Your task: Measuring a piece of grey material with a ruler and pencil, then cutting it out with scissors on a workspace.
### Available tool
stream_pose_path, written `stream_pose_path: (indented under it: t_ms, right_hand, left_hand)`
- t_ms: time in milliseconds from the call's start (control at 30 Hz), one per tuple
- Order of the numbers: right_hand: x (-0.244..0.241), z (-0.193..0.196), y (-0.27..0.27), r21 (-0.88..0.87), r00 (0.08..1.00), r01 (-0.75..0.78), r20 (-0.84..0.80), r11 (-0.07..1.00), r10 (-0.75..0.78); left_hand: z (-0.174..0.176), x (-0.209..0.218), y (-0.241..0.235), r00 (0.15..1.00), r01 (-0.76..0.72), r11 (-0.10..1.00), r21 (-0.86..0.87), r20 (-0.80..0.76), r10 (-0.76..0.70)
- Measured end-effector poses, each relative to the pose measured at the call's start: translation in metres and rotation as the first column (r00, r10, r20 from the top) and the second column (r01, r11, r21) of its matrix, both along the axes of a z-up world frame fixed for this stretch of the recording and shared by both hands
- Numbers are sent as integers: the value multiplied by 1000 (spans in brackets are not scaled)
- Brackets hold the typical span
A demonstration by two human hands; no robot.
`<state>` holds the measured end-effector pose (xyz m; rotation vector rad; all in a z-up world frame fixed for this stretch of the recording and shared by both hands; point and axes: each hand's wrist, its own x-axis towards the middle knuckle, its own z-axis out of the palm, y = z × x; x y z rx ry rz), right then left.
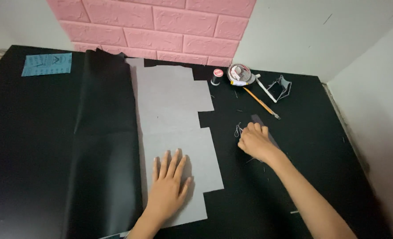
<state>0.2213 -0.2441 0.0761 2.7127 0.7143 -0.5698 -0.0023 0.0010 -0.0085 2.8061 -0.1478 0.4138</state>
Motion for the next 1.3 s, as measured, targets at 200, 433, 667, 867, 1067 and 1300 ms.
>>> stream_pose_path:
  t_ms: [200,433,667,867,1067,1300]
  right_hand:
    - [4,81,-56,643,885,444,-207,624,-417]
    - [11,128,-118,898,865,339,-179,282,-469]
    - [46,101,-151,895,774,255,37,366,-632]
    - [77,53,-157,514,776,479,133,712,-617]
    - [96,34,-105,476,790,202,437,856,-430]
    - [120,-9,-57,458,884,257,245,851,-399]
  left_hand:
    - [0,-1,2,1000,3,1000,19,25,-4]
    - [6,-2,0,1000,1,1000,-21,3,-1]
    - [5,-1,2,1000,19,1000,-22,-18,-20]
    - [-3,0,2,1000,-1,999,40,15,1]
    - [-14,3,4,980,-109,964,242,188,64]
    - [-9,2,-1,991,-67,987,148,127,48]
